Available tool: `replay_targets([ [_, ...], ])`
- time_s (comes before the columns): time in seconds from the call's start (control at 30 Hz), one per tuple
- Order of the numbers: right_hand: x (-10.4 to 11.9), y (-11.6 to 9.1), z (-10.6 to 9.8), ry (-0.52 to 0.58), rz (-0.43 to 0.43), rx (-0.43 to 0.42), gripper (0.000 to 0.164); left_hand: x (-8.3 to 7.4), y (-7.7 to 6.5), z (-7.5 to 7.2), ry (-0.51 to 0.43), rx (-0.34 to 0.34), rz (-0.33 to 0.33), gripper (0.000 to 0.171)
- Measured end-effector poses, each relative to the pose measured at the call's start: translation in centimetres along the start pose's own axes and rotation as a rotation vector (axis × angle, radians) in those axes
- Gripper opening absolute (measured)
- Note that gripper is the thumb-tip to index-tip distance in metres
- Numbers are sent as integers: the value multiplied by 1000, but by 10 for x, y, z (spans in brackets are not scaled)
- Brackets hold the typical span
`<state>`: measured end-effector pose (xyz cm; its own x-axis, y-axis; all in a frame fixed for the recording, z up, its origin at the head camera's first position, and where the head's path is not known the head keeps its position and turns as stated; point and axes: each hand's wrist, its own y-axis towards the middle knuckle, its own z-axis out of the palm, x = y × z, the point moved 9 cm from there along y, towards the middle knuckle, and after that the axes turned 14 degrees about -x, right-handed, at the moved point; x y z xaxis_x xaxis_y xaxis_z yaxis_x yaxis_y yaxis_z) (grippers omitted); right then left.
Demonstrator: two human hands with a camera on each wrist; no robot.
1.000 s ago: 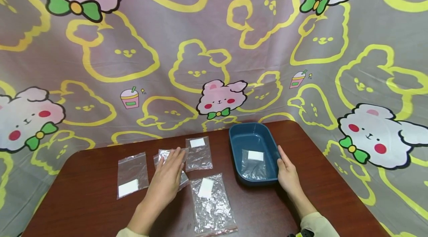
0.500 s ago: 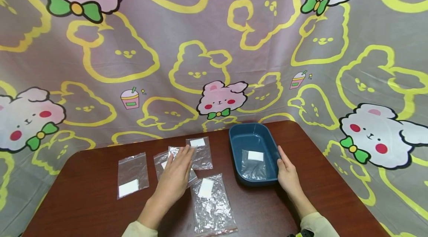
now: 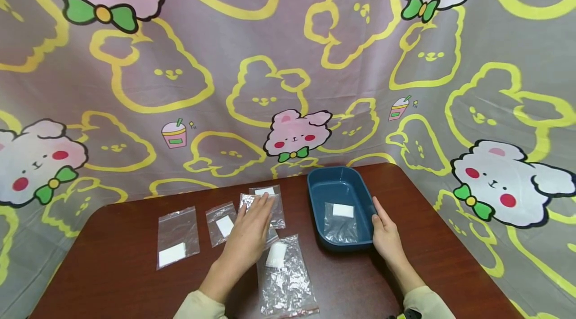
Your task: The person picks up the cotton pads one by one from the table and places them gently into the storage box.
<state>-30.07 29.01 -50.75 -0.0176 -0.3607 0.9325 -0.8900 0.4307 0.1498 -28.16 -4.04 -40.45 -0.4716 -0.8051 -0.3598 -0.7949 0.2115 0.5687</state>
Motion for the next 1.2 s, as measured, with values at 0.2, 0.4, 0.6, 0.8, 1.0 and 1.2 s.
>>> replay_targets([
  [0.2,1,0,1,-5,0,-1,53,-9,5,3,-13,-3,24,43],
  [0.4,2,0,1,-5,2,0,53,-17,8,8,-24,28,24,43],
  [0.6,3,0,1,1,3,0,52,-28,15,13,-22,33,54,43],
  [0.8,2,1,0,4,2,-5,52,-41,23,21,-30,54,75,42],
  [1.0,2,1,1,3,0,-2,53,-51,29,32,-35,96,63,44],
  [1.2,1,0,0,-12,1,-1,52,-59,34,43,-36,117,78,44],
])
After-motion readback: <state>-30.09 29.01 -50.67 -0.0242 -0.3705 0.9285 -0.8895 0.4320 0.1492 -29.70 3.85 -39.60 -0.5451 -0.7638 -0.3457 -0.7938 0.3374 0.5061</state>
